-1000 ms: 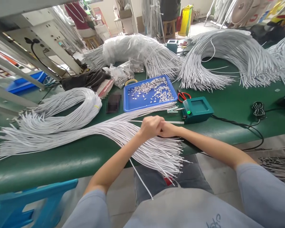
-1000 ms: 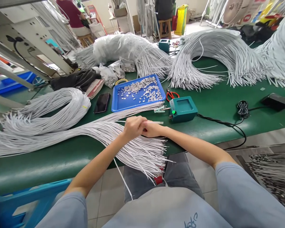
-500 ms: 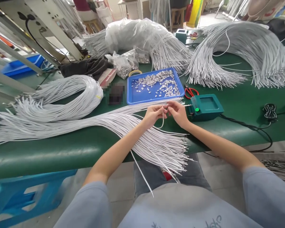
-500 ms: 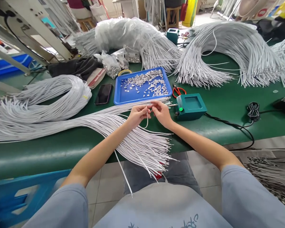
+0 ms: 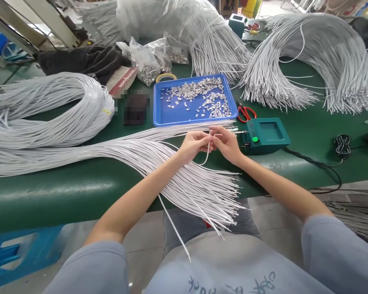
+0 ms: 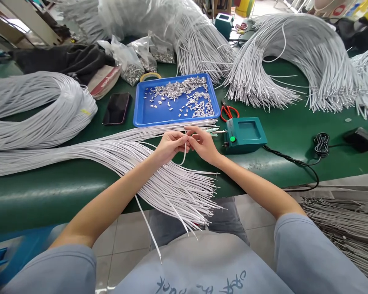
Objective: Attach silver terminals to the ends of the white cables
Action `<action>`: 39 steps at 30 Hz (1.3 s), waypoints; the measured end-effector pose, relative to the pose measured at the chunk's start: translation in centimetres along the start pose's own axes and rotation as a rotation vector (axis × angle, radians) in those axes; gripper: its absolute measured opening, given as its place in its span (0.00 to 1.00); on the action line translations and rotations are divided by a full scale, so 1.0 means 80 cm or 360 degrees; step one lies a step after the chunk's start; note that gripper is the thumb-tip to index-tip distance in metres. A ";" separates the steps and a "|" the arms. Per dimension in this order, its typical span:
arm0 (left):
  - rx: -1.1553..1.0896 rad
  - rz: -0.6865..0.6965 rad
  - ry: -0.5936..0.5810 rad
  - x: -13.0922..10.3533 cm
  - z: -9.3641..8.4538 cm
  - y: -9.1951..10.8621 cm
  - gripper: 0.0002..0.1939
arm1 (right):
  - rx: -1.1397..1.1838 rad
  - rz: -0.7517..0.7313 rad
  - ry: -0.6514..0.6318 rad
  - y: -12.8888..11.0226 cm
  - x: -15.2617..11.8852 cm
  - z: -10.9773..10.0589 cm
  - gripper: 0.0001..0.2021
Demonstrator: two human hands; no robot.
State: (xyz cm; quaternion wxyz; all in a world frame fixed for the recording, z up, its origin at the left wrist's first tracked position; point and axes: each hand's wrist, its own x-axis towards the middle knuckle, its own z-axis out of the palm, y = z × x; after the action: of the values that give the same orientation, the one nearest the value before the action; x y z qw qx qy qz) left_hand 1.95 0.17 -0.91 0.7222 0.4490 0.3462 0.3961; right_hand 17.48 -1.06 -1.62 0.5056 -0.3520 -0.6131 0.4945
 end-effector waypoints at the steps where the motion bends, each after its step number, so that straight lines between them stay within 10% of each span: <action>1: -0.0011 0.0000 -0.0003 0.000 0.000 0.000 0.22 | -0.0008 -0.0006 0.0020 -0.001 -0.001 0.000 0.17; 39: 0.0007 0.0033 0.0004 0.001 0.005 -0.003 0.19 | 0.0242 0.0249 0.0233 -0.017 0.007 -0.006 0.15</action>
State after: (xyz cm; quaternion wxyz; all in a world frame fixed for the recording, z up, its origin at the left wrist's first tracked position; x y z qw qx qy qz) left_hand 2.38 0.06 -1.01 0.7165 0.4537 0.3434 0.4035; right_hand 17.89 -0.77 -0.14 0.5341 -0.3948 -0.5060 0.5504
